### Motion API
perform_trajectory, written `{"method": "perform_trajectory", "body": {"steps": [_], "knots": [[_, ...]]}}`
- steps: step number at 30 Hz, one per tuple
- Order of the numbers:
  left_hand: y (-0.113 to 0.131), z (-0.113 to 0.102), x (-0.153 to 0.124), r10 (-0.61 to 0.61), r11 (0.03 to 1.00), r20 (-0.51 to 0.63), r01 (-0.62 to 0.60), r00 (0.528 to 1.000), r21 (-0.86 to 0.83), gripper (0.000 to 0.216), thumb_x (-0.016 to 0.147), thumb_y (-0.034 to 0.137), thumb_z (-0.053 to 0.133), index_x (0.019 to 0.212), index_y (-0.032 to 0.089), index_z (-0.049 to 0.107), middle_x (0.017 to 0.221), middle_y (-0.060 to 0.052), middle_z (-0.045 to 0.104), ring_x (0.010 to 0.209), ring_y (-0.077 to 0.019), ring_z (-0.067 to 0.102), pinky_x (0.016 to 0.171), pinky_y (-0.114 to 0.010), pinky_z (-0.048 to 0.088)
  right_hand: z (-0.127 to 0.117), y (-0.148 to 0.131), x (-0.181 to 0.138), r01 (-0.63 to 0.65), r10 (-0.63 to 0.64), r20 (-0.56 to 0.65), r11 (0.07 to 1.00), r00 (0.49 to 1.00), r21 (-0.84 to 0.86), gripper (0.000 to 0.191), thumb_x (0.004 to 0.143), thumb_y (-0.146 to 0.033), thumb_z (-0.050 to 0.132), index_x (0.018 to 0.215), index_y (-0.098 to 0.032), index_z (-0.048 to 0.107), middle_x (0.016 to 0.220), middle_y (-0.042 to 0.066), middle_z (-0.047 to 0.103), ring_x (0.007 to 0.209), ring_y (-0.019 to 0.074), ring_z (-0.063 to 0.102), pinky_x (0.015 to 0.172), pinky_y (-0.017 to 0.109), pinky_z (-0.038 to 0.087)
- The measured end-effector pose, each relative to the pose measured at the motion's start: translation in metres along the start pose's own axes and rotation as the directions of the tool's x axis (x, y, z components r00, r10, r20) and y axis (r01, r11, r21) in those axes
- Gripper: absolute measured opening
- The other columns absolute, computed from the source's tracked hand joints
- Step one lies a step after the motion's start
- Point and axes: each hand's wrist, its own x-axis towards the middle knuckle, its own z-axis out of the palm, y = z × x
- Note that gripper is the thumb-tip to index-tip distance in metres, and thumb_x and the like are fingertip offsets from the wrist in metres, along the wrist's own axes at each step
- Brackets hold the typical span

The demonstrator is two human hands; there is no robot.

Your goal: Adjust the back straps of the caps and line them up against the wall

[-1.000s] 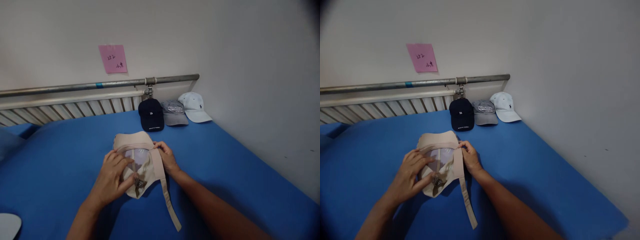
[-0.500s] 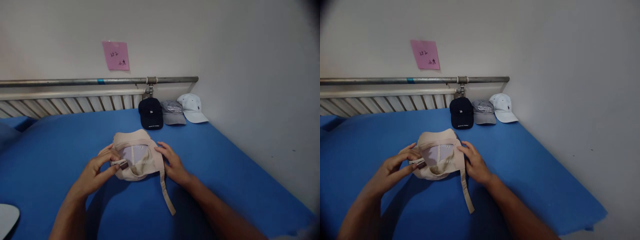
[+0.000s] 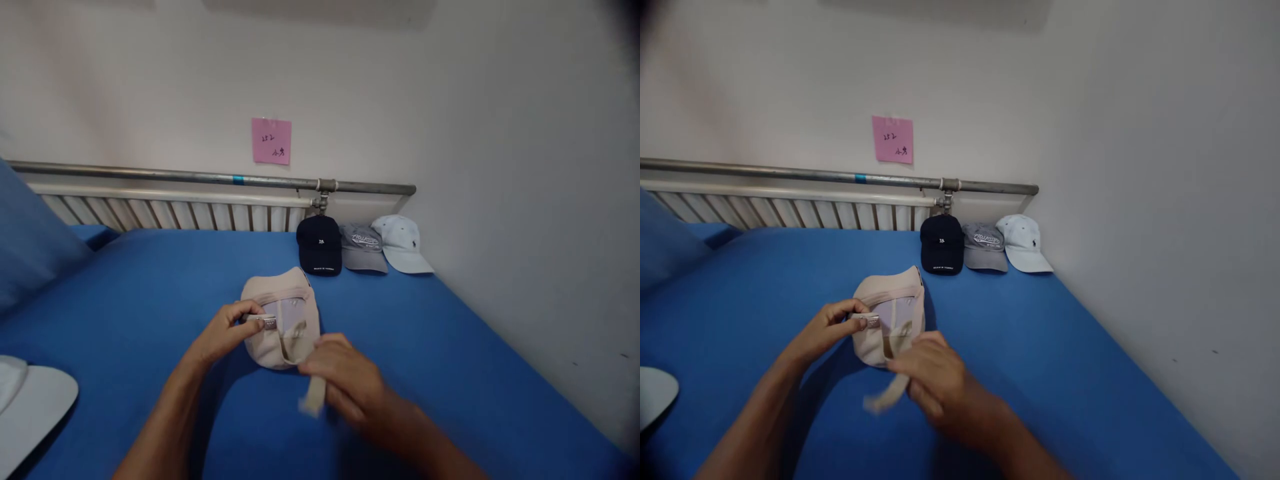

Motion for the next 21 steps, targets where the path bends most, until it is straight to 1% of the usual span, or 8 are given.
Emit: {"method": "perform_trajectory", "body": {"steps": [2, 4, 8, 11, 13, 16, 18, 21], "knots": [[-0.003, 0.001, 0.001, -0.018, 0.997, 0.027, 0.020, 0.999, -0.077, 0.020, 0.076, 0.036, 0.063, 0.076, 0.015, 0.065, 0.071, 0.000, 0.057, 0.069, -0.0148, 0.049, 0.066, -0.026, 0.037, 0.006, 0.008, 0.020, -0.233, 0.234, 0.018, 0.955, 0.972, 0.186, 0.020, 0.094, -0.019, 0.042, 0.098, -0.019, 0.062, 0.075, 0.001, 0.063, 0.070, 0.0122, 0.057, 0.070, 0.027, 0.048], [-0.004, 0.003, 0.002, -0.037, 0.984, 0.060, 0.047, 0.998, -0.174, 0.021, 0.075, 0.036, 0.065, 0.076, 0.015, 0.064, 0.070, 0.000, 0.057, 0.068, -0.0139, 0.049, 0.065, -0.025, 0.037, 0.019, 0.023, 0.035, -0.410, 0.429, 0.038, 0.829, 0.902, 0.381, 0.020, 0.094, -0.027, 0.045, 0.101, -0.019, 0.062, 0.065, -0.002, 0.057, 0.058, 0.0098, 0.052, 0.058, 0.023, 0.044], [-0.004, 0.007, 0.003, -0.084, 0.956, 0.104, 0.110, 0.991, -0.272, 0.022, 0.073, 0.035, 0.070, 0.078, 0.014, 0.064, 0.072, -0.001, 0.060, 0.068, -0.0137, 0.051, 0.065, -0.025, 0.039, 0.051, 0.052, 0.041, -0.499, 0.622, 0.100, 0.511, 0.776, 0.700, 0.022, 0.087, -0.039, 0.055, 0.094, -0.019, 0.061, 0.054, -0.007, 0.048, 0.044, 0.0068, 0.042, 0.047, 0.020, 0.038], [-0.004, 0.008, 0.005, -0.107, 0.957, 0.120, 0.135, 0.987, -0.258, 0.022, 0.072, 0.034, 0.072, 0.076, 0.014, 0.066, 0.070, -0.001, 0.060, 0.066, -0.0130, 0.050, 0.062, -0.024, 0.038, 0.061, 0.060, 0.035, -0.502, 0.679, 0.163, 0.338, 0.716, 0.796, 0.023, 0.083, -0.041, 0.059, 0.083, -0.018, 0.058, 0.054, -0.006, 0.051, 0.042, 0.0063, 0.045, 0.043, 0.019, 0.037], [-0.004, 0.007, 0.005, -0.107, 0.958, 0.131, 0.138, 0.986, -0.252, 0.021, 0.071, 0.034, 0.073, 0.077, 0.014, 0.068, 0.071, -0.001, 0.061, 0.066, -0.0127, 0.050, 0.062, -0.024, 0.038, 0.059, 0.059, 0.031, -0.499, 0.681, 0.216, 0.249, 0.699, 0.830, 0.023, 0.084, -0.040, 0.059, 0.080, -0.018, 0.056, 0.053, -0.007, 0.051, 0.039, 0.0057, 0.045, 0.040, 0.018, 0.035], [-0.006, 0.005, 0.004, -0.112, 0.951, 0.147, 0.149, 0.983, -0.271, 0.018, 0.073, 0.033, 0.073, 0.078, 0.016, 0.071, 0.073, -0.001, 0.062, 0.068, -0.0125, 0.051, 0.065, -0.024, 0.039, 0.054, 0.058, 0.030, -0.459, 0.665, 0.278, 0.110, 0.693, 0.882, 0.021, 0.080, -0.037, 0.064, 0.085, -0.017, 0.057, 0.057, -0.007, 0.053, 0.035, 0.0021, 0.034, 0.035, 0.016, 0.033], [-0.006, 0.003, 0.004, -0.125, 0.943, 0.146, 0.163, 0.981, -0.291, 0.016, 0.075, 0.033, 0.072, 0.077, 0.017, 0.071, 0.072, -0.001, 0.062, 0.069, -0.0125, 0.051, 0.066, -0.024, 0.039, 0.052, 0.059, 0.032, -0.441, 0.659, 0.300, 0.053, 0.690, 0.896, 0.023, 0.076, -0.034, 0.069, 0.087, -0.016, 0.060, 0.055, -0.009, 0.050, 0.034, 0.0006, 0.028, 0.034, 0.016, 0.033], [-0.006, 0.001, 0.005, -0.117, 0.935, 0.141, 0.157, 0.983, -0.317, 0.015, 0.077, 0.033, 0.072, 0.076, 0.018, 0.072, 0.073, 0.000, 0.061, 0.070, -0.0123, 0.052, 0.069, -0.024, 0.040, 0.051, 0.060, 0.034, -0.410, 0.665, 0.286, 0.033, 0.690, 0.911, 0.023, 0.072, -0.033, 0.074, 0.078, -0.016, 0.060, 0.047, -0.011, 0.041, 0.034, 0.0006, 0.027, 0.033, 0.015, 0.032]]}}
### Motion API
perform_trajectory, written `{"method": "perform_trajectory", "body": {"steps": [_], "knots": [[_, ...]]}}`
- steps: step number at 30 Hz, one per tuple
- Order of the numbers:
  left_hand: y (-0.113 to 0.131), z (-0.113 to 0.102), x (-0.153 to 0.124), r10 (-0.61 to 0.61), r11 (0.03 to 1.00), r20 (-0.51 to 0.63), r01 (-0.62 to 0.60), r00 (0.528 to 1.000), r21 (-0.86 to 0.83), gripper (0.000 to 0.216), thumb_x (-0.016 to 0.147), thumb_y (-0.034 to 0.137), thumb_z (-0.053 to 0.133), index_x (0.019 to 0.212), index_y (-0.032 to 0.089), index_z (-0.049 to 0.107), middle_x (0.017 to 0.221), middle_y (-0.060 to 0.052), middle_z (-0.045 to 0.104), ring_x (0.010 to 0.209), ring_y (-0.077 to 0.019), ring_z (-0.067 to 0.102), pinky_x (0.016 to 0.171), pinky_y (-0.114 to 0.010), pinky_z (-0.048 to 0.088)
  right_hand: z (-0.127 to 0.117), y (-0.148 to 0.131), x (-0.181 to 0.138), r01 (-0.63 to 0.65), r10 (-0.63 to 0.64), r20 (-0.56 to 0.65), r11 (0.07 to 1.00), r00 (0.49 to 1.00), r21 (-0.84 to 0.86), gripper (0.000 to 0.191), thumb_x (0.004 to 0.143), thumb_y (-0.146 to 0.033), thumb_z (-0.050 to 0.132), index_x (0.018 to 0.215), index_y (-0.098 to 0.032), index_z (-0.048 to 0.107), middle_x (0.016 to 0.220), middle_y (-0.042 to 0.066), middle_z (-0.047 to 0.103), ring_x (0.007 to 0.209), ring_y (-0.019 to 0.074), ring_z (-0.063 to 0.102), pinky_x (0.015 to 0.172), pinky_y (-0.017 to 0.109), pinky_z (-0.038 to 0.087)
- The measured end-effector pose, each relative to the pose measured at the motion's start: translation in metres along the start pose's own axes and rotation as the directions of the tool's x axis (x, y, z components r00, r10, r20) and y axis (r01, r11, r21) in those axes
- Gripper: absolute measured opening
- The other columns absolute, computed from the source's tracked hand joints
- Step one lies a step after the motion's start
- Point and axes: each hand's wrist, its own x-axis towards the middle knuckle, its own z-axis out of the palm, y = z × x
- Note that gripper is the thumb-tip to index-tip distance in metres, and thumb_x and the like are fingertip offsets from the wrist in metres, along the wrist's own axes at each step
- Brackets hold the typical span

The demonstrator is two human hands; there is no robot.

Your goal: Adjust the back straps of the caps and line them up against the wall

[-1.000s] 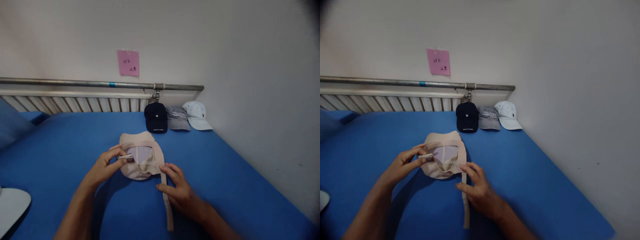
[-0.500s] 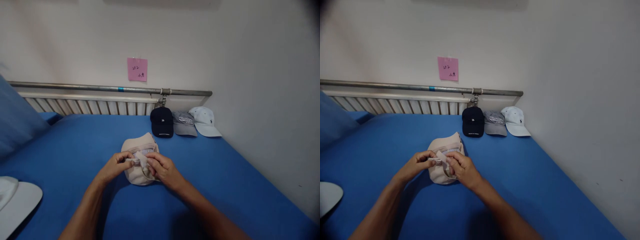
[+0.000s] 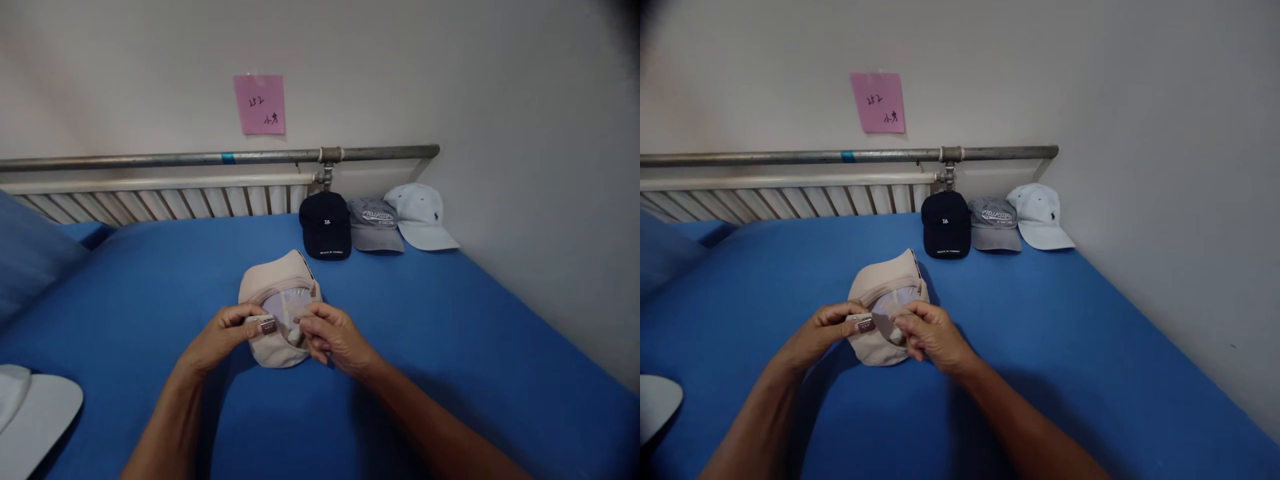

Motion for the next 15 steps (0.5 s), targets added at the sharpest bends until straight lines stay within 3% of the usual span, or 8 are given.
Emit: {"method": "perform_trajectory", "body": {"steps": [3, 6, 15], "knots": [[0.001, -0.001, 0.001, 0.076, 0.997, 0.003, -0.076, 0.997, -0.009, 0.013, 0.078, 0.033, 0.071, 0.076, 0.021, 0.073, 0.077, 0.000, 0.061, 0.075, -0.0117, 0.052, 0.072, -0.023, 0.040, 0.001, -0.002, -0.002, 0.038, -0.037, -0.025, 0.999, 0.999, 0.038, 0.027, 0.074, -0.039, 0.072, 0.074, -0.015, 0.060, 0.057, -0.007, 0.052, 0.035, -0.0005, 0.029, 0.031, 0.014, 0.030], [0.002, -0.003, 0.000, 0.110, 0.994, 0.011, -0.109, 0.994, -0.028, 0.011, 0.076, 0.032, 0.073, 0.076, 0.021, 0.074, 0.086, -0.001, 0.064, 0.083, -0.0127, 0.055, 0.078, -0.023, 0.041, 0.005, -0.004, -0.007, 0.002, -0.003, 0.034, 1.000, 0.999, 0.020, 0.023, 0.078, -0.038, 0.068, 0.084, -0.017, 0.062, 0.056, -0.007, 0.053, 0.034, -0.0002, 0.027, 0.030, 0.012, 0.025], [-0.001, -0.001, -0.007, -0.099, 0.967, 0.069, 0.112, 0.993, -0.231, 0.027, 0.066, 0.039, 0.080, 0.073, 0.015, 0.070, 0.062, 0.000, 0.061, 0.054, -0.0077, 0.051, 0.052, -0.018, 0.037, 0.018, 0.002, -0.010, 0.018, -0.016, 0.063, 1.000, 0.998, -0.017, 0.019, 0.077, -0.033, 0.068, 0.078, -0.016, 0.059, 0.064, -0.006, 0.056, 0.034, -0.0007, 0.033, 0.029, 0.013, 0.030]]}}
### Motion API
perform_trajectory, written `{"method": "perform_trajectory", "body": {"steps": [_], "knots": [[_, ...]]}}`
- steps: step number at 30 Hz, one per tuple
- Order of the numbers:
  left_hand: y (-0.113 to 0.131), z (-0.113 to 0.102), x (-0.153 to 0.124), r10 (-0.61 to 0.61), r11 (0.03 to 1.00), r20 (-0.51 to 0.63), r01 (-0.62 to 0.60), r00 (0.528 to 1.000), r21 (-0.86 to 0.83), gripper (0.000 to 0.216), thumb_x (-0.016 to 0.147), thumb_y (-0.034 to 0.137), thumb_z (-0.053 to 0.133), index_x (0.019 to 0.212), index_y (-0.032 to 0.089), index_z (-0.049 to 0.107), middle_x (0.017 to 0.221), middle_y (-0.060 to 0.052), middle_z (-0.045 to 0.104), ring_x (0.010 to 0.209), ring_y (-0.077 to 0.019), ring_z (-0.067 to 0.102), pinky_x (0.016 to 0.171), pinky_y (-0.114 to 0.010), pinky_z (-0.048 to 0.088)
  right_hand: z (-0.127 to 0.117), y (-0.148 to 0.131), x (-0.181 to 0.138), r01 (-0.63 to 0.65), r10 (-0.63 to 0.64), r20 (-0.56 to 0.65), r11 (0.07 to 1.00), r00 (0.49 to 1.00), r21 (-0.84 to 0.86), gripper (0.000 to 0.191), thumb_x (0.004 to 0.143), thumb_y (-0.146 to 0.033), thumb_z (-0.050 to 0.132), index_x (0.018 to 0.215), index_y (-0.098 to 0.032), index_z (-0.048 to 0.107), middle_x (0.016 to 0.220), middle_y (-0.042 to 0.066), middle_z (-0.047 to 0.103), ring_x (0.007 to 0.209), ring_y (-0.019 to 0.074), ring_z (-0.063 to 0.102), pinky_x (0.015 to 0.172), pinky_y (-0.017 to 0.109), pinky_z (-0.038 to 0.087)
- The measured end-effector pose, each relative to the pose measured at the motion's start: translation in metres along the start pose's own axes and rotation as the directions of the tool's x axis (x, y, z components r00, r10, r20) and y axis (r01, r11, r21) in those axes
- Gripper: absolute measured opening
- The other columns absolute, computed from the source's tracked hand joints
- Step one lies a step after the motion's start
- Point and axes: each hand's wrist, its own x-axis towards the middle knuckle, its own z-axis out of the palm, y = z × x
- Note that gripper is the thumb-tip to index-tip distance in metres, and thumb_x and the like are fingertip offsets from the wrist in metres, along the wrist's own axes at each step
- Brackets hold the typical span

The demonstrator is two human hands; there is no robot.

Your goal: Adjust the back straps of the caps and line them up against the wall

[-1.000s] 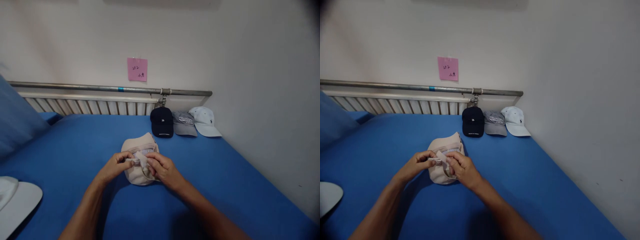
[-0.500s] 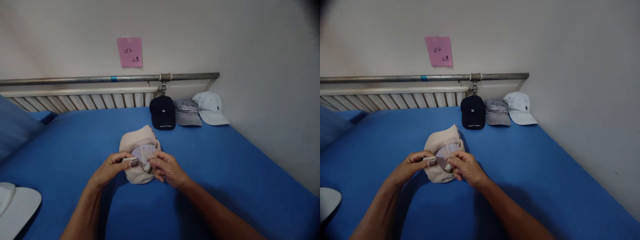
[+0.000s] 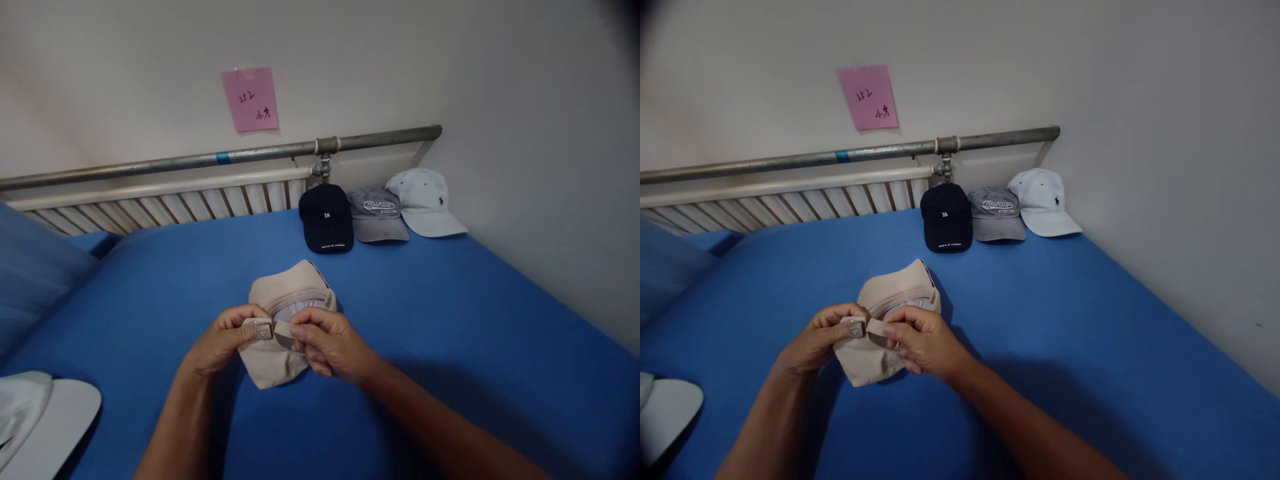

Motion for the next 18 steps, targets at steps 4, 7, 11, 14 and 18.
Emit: {"method": "perform_trajectory", "body": {"steps": [4, 7, 11, 14, 18], "knots": [[0.0011, 0.0026, 0.0019, -0.024, 0.999, -0.012, 0.023, 1.000, -0.022, 0.031, 0.063, 0.041, 0.082, 0.071, 0.014, 0.069, 0.061, 0.000, 0.062, 0.052, -0.0081, 0.051, 0.051, -0.019, 0.038, 0.0017, -0.0008, 0.0007, -0.019, 0.019, -0.024, 1.000, 1.000, -0.004, 0.018, 0.076, -0.032, 0.068, 0.075, -0.017, 0.058, 0.061, -0.007, 0.055, 0.033, -0.0008, 0.033, 0.028, 0.013, 0.029], [0.0015, 0.0025, 0.0027, -0.029, 1.000, -0.022, 0.029, 0.999, 0.010, 0.032, 0.062, 0.041, 0.081, 0.070, 0.013, 0.069, 0.061, -0.001, 0.061, 0.053, -0.0087, 0.052, 0.052, -0.020, 0.039, 0.0022, -0.0027, 0.0001, -0.053, 0.053, -0.021, 0.998, 0.998, -0.022, 0.017, 0.076, -0.031, 0.066, 0.074, -0.017, 0.058, 0.060, -0.007, 0.054, 0.033, -0.0008, 0.033, 0.029, 0.013, 0.029], [-0.0005, 0.0010, 0.0023, -0.037, 0.999, -0.004, 0.037, 0.999, 0.028, 0.032, 0.064, 0.042, 0.081, 0.072, 0.013, 0.070, 0.063, -0.001, 0.061, 0.055, -0.0089, 0.052, 0.053, -0.020, 0.039, 0.0017, -0.0042, -0.0005, -0.088, 0.088, -0.013, 0.996, 0.996, -0.034, 0.016, 0.076, -0.030, 0.065, 0.074, -0.016, 0.058, 0.059, -0.007, 0.054, 0.033, -0.0008, 0.032, 0.029, 0.013, 0.028], [-0.0017, 0.0005, 0.0020, -0.034, 0.999, 0.002, 0.034, 0.999, 0.023, 0.035, 0.062, 0.044, 0.081, 0.072, 0.013, 0.070, 0.062, 0.000, 0.060, 0.054, -0.0080, 0.050, 0.053, -0.019, 0.037, 0.0005, -0.0041, -0.0006, -0.108, 0.109, 0.005, 0.993, 0.994, -0.047, 0.014, 0.077, -0.028, 0.064, 0.074, -0.016, 0.058, 0.058, -0.007, 0.052, 0.033, -0.0005, 0.033, 0.029, 0.012, 0.028], [-0.0018, 0.0012, 0.0022, -0.060, 0.998, -0.010, 0.060, 0.998, 0.023, 0.033, 0.063, 0.043, 0.081, 0.071, 0.013, 0.069, 0.060, 0.001, 0.059, 0.052, -0.0067, 0.048, 0.052, -0.018, 0.035, -0.0015, -0.0026, 0.0001, -0.106, 0.107, 0.042, 0.994, 0.993, -0.027, 0.012, 0.078, -0.026, 0.064, 0.075, -0.016, 0.058, 0.058, -0.007, 0.052, 0.034, -0.0005, 0.032, 0.030, 0.012, 0.027]]}}
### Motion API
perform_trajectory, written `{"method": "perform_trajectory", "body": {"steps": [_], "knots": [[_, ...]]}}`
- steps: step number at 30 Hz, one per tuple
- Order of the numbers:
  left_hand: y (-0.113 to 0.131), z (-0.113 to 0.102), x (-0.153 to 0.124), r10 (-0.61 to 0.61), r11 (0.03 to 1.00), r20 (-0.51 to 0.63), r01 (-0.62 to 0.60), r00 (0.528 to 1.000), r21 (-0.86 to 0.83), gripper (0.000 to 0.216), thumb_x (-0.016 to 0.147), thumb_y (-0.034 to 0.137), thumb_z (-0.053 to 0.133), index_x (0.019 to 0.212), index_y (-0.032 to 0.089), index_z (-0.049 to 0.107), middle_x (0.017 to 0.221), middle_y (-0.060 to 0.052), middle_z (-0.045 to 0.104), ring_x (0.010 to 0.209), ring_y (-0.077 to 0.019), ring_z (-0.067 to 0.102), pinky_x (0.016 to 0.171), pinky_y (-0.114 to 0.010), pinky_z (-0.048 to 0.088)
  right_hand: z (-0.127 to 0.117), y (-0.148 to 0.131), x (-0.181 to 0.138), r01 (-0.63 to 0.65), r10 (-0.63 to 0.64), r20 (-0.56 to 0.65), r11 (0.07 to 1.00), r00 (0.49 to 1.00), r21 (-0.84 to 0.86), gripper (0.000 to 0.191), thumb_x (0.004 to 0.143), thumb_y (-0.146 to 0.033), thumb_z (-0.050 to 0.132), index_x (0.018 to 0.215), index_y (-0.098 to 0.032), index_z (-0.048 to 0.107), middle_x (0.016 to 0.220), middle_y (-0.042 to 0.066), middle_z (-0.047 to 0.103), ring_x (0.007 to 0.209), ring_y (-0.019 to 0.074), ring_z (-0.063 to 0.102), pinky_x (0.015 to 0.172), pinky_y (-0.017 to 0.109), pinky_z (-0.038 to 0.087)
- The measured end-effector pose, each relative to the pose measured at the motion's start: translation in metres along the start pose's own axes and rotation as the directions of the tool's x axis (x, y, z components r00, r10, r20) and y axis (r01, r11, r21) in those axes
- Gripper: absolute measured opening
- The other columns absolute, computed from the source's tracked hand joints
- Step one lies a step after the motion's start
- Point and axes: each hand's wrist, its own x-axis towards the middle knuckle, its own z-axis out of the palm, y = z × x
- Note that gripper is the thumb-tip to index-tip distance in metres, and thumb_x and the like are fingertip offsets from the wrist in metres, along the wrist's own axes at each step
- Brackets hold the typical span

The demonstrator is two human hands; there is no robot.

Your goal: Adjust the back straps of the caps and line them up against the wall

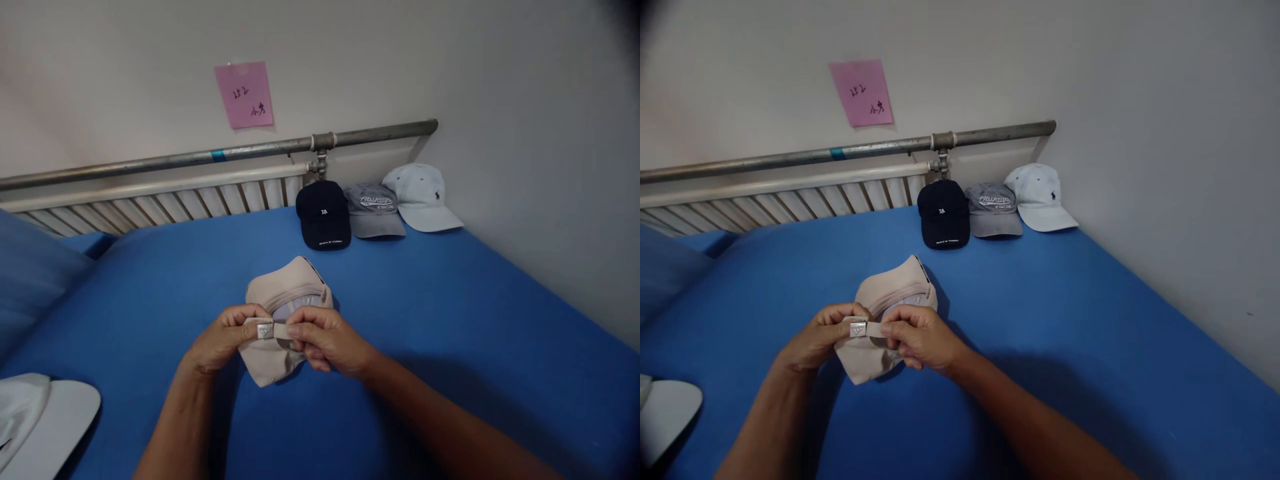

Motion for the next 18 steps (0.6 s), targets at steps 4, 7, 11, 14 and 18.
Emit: {"method": "perform_trajectory", "body": {"steps": [4, 7, 11, 14, 18], "knots": [[0.0004, 0.0017, 0.0004, 0.003, 1.000, 0.009, -0.003, 1.000, -0.010, 0.032, 0.064, 0.042, 0.081, 0.071, 0.013, 0.069, 0.061, 0.001, 0.059, 0.053, -0.0069, 0.048, 0.051, -0.018, 0.035, -0.0015, 0.0014, 0.0013, -0.004, 0.004, 0.010, 1.000, 1.000, 0.001, 0.011, 0.079, -0.025, 0.063, 0.075, -0.016, 0.058, 0.059, -0.007, 0.053, 0.034, -0.0005, 0.032, 0.030, 0.013, 0.028], [0.0009, 0.0027, 0.0007, 0.010, 1.000, 0.024, -0.010, 1.000, 0.010, 0.030, 0.067, 0.040, 0.079, 0.070, 0.013, 0.068, 0.059, 0.001, 0.058, 0.051, -0.0065, 0.046, 0.050, -0.018, 0.034, -0.0029, 0.0024, 0.0024, -0.011, 0.011, 0.013, 1.000, 1.000, 0.005, 0.012, 0.078, -0.026, 0.064, 0.075, -0.016, 0.058, 0.058, -0.007, 0.054, 0.033, -0.0008, 0.032, 0.030, 0.012, 0.028], [0.0003, 0.0029, 0.0016, 0.011, 1.000, 0.037, -0.011, 0.999, 0.023, 0.029, 0.068, 0.041, 0.078, 0.070, 0.013, 0.067, 0.060, 0.001, 0.058, 0.052, -0.0069, 0.047, 0.051, -0.019, 0.034, -0.0051, 0.0036, 0.0037, -0.017, 0.017, 0.032, 1.000, 0.999, 0.022, 0.012, 0.077, -0.027, 0.065, 0.076, -0.016, 0.059, 0.058, -0.008, 0.054, 0.033, -0.0010, 0.032, 0.029, 0.012, 0.029], [-0.0005, 0.0037, 0.0026, 0.013, 0.999, 0.042, -0.014, 0.999, 0.032, 0.031, 0.068, 0.042, 0.077, 0.071, 0.013, 0.067, 0.062, 0.001, 0.059, 0.053, -0.0078, 0.048, 0.052, -0.020, 0.035, -0.0050, 0.0031, 0.0044, -0.026, 0.026, 0.031, 1.000, 0.999, 0.017, 0.013, 0.077, -0.027, 0.066, 0.076, -0.016, 0.059, 0.058, -0.007, 0.054, 0.034, -0.0009, 0.033, 0.030, 0.012, 0.028], [0.0001, 0.0059, 0.0038, 0.018, 0.998, 0.056, -0.021, 0.998, 0.053, 0.032, 0.068, 0.043, 0.077, 0.072, 0.013, 0.067, 0.064, 0.000, 0.060, 0.056, -0.0088, 0.049, 0.054, -0.021, 0.036, -0.0014, 0.0014, 0.0049, -0.035, 0.035, -0.002, 0.999, 0.999, -0.016, 0.013, 0.077, -0.026, 0.065, 0.074, -0.016, 0.059, 0.056, -0.008, 0.053, 0.033, -0.0010, 0.033, 0.029, 0.012, 0.027]]}}
